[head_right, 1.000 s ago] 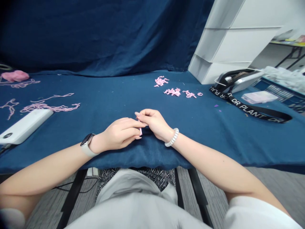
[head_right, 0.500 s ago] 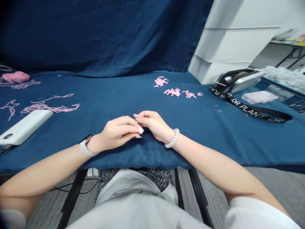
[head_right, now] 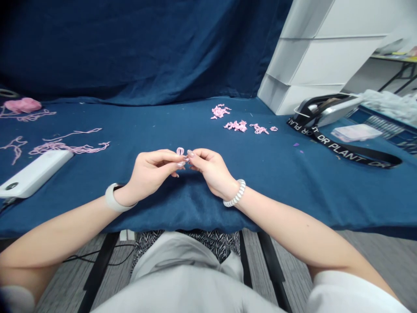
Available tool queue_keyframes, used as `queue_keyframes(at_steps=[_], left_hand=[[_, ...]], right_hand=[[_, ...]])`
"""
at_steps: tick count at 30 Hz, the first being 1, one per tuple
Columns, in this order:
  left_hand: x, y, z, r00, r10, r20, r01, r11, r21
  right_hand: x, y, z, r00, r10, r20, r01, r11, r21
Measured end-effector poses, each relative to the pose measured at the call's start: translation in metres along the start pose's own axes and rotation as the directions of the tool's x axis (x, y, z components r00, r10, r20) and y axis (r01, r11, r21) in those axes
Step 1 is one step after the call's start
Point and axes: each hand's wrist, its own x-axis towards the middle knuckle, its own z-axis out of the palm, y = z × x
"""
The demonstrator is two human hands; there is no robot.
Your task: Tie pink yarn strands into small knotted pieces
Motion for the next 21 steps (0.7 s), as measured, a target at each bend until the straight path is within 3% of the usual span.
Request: queue_keyframes(at_steps=[9, 21], left_hand=[[0.0061, -0.0053, 0.0021, 0.964, -0.267, -0.004, 0.254, 0.922, -0.292], [0.0065, -0.0051, 0.0013, 0.961, -0.262, -0.082, 0.228, 0.929, -0.292]], right_hand=[[0.0008, 0.0061, -0.0023, 0.987, -0.132, -0.086, 0.126, 0.989, -0.077], [0.0051, 0.0083, -0.0049, 0.955, -0.284, -0.090, 0.250, 0.928, -0.276]])
